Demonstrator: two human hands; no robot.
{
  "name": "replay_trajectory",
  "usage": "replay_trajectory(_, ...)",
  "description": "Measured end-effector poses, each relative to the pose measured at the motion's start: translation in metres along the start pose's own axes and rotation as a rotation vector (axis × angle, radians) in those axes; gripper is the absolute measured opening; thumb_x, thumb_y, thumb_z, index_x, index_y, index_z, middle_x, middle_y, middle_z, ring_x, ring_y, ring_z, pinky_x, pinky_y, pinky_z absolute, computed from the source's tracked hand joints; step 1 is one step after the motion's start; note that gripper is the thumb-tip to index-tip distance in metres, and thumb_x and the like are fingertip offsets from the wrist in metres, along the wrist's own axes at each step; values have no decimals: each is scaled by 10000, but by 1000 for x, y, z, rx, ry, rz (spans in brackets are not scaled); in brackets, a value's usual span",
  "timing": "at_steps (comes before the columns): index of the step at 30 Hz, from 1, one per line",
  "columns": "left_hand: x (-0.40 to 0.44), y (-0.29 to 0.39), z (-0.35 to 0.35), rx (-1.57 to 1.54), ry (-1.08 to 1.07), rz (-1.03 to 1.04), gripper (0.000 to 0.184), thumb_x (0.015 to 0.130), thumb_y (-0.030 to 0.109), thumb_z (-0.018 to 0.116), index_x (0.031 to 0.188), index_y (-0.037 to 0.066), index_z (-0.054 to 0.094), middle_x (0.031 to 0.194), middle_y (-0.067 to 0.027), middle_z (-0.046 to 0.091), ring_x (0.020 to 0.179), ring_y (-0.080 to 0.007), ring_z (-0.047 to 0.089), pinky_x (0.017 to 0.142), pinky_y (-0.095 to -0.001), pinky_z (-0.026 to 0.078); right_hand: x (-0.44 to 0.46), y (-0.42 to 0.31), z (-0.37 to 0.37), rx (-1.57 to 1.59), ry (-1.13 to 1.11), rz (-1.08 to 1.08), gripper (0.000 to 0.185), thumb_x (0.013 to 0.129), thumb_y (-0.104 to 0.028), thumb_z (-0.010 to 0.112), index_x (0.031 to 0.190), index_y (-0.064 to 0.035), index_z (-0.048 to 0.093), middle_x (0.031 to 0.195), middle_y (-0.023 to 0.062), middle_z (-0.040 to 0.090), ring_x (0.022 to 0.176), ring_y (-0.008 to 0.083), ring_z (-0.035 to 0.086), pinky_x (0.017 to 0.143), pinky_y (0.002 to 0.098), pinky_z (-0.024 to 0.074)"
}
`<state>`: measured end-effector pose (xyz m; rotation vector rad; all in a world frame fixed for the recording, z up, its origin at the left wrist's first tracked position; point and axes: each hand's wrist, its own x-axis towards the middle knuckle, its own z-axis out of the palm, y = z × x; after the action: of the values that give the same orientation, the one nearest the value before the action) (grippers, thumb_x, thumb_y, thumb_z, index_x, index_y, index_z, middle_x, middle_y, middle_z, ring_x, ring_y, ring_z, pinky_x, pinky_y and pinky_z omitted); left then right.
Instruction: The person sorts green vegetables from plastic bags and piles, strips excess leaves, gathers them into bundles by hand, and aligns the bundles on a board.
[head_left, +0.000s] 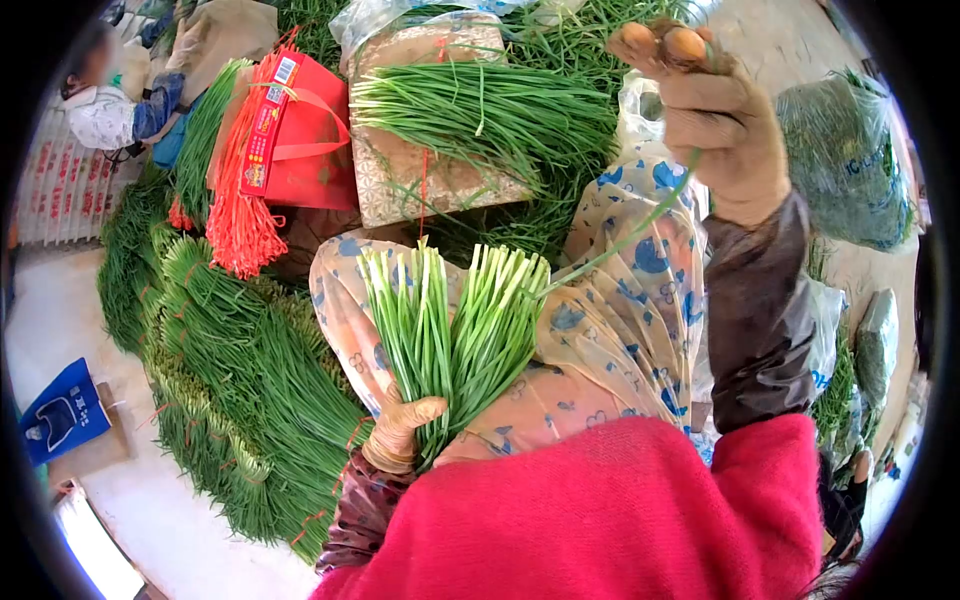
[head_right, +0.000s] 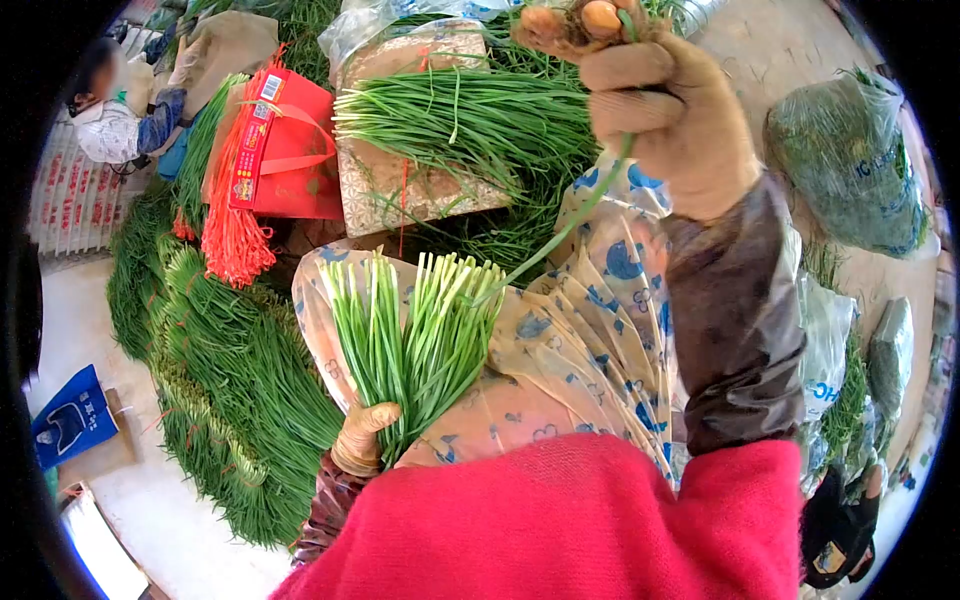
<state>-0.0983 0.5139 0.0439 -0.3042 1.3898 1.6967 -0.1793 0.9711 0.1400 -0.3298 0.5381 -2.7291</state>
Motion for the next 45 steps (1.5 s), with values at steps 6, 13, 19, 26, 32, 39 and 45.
replay_trajectory(6,-3,9,6,-149,-42,-92,846,659,41,851,1380,42,407,1187,-67,590,1032,-200,598,892,-334,511,-41,-41,41,-1084,424,150,258,964,-247,557,1021,2,591,1040,126,637,432,-5,343,370,153,257)
replay_trajectory(13,3,-4,-4,-134,-105,33,814,646,84,869,1344,42,452,1159,-55,616,1029,-216,603,899,-366,500,-36,-31,43,-1528,543,352,284,793,-30,589,1071,-36,647,1023,49,679,691,42,543,568,209,452)
replay_trajectory(19,0,-5,-6,-129,-127,190,898,616,219,905,1358,17,442,1231,-74,593,1096,-219,577,940,-369,472,5,118,20,-1258,59,1023,997,657,-248,846,1457,-94,272,1305,115,552,1182,205,540,959,329,448)
replay_trajectory(26,0,43,10,21,-370,10,906,830,560,642,1428,-40,319,1353,-144,484,1230,-246,461,1048,-359,356,7,217,-20,-81,29,73,1253,598,-162,908,1535,-202,77,1436,82,415,1285,199,424,1082,368,330)
replay_trajectory(32,27,45,14,-41,-558,-109,1039,770,541,726,1480,-12,206,1445,-136,377,1326,-249,356,1092,-359,292,19,206,-7,-232,72,126,1332,573,-389,879,1532,-174,-20,1348,95,480,1204,172,495,1036,335,387)
replay_trajectory(39,38,48,15,149,-237,299,1166,612,492,861,1458,-29,251,1424,-169,413,1320,-271,390,1085,-357,305,11,202,-17,-110,170,114,1129,601,-177,900,1497,-77,221,1262,91,545,1175,205,531,1020,350,415)
replay_trajectory(45,25,82,52,1129,-26,394,1211,575,340,880,1478,-15,155,1268,-324,482,1205,-433,486,1009,-435,397,18,206,18,-312,251,-21,1034,617,-194,892,1446,-14,300,1441,92,419,1336,214,395,1091,365,349)
